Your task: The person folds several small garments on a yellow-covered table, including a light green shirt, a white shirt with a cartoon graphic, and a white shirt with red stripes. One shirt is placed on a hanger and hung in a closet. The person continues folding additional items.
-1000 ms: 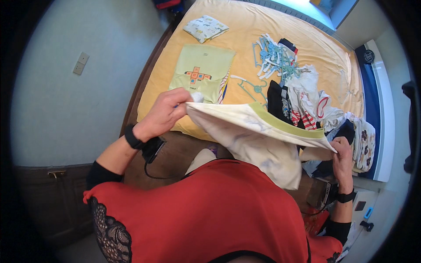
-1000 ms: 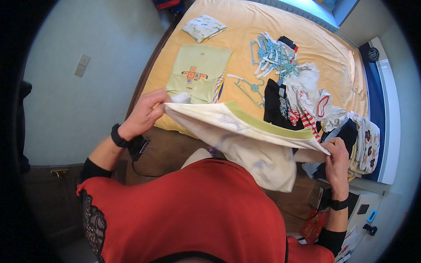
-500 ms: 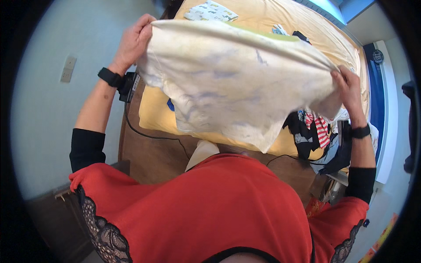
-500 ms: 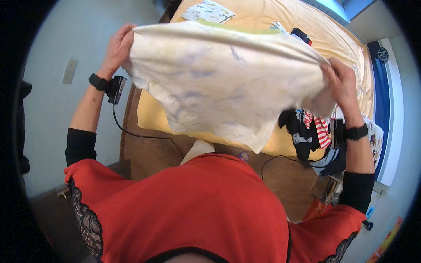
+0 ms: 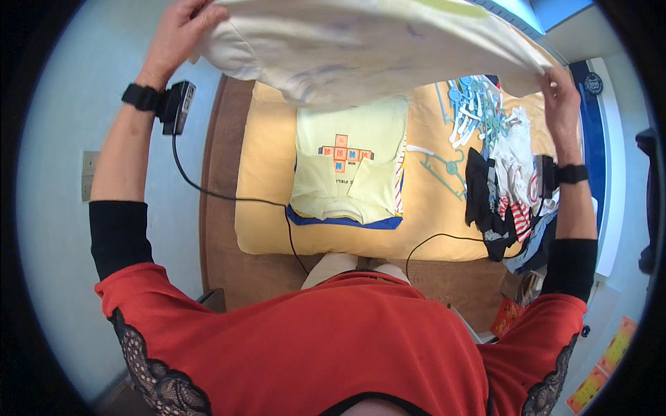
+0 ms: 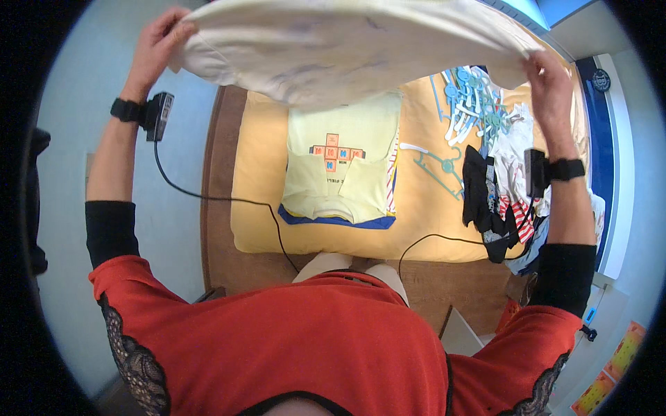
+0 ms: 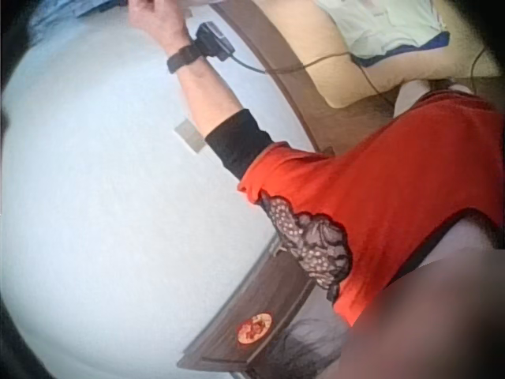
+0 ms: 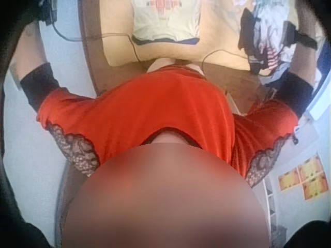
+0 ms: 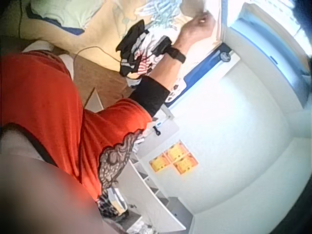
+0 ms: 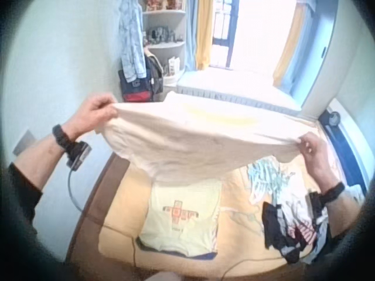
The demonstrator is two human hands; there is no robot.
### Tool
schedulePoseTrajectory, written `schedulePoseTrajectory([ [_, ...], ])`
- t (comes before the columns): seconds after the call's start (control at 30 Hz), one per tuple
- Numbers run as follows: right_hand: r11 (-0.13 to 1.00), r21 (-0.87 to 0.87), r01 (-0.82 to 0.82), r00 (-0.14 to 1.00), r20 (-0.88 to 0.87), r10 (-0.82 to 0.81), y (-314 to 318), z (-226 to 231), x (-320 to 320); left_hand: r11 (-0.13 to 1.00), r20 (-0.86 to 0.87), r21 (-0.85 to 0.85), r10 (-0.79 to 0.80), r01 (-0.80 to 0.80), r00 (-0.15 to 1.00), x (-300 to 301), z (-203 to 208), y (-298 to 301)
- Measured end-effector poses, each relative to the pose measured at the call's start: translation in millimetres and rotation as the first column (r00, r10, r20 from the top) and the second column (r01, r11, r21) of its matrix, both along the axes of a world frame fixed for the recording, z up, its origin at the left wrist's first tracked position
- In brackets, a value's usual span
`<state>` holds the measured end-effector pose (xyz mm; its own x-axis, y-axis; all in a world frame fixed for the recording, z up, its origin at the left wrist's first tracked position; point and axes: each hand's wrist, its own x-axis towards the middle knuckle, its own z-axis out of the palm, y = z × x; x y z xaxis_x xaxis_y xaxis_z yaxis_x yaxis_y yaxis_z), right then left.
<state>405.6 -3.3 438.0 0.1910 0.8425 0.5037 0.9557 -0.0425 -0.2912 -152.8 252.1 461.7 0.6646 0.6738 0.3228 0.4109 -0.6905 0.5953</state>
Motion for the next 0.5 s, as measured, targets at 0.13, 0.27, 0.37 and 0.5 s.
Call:
schedulePoseTrajectory([
  [0.13, 0.99, -0.118, -0.079, 0.996, -0.049, 0.073, -19, -42, -31, 0.986, -0.151, 0.158, -0.03, 0.054, 0.988, -16, -34, -15],
  [0.27, 0.98, -0.141, -0.137, 0.99, -0.002, 0.138, -47, -115, -61, 0.98, -0.28, 0.189, -0.008, 0.063, 0.96, -32, -99, -59],
  [0.37, 0.958, -0.217, -0.19, 0.981, -0.003, 0.194, -59, -179, -76, 0.977, -0.35, 0.171, -0.06, 0.126, 0.935, -39, -163, -87],
  [0.5, 0.915, -0.33, -0.231, 0.971, -0.022, 0.237, -71, -262, -90, 0.986, -0.444, 0.066, -0.107, 0.152, 0.89, -50, -245, -118],
])
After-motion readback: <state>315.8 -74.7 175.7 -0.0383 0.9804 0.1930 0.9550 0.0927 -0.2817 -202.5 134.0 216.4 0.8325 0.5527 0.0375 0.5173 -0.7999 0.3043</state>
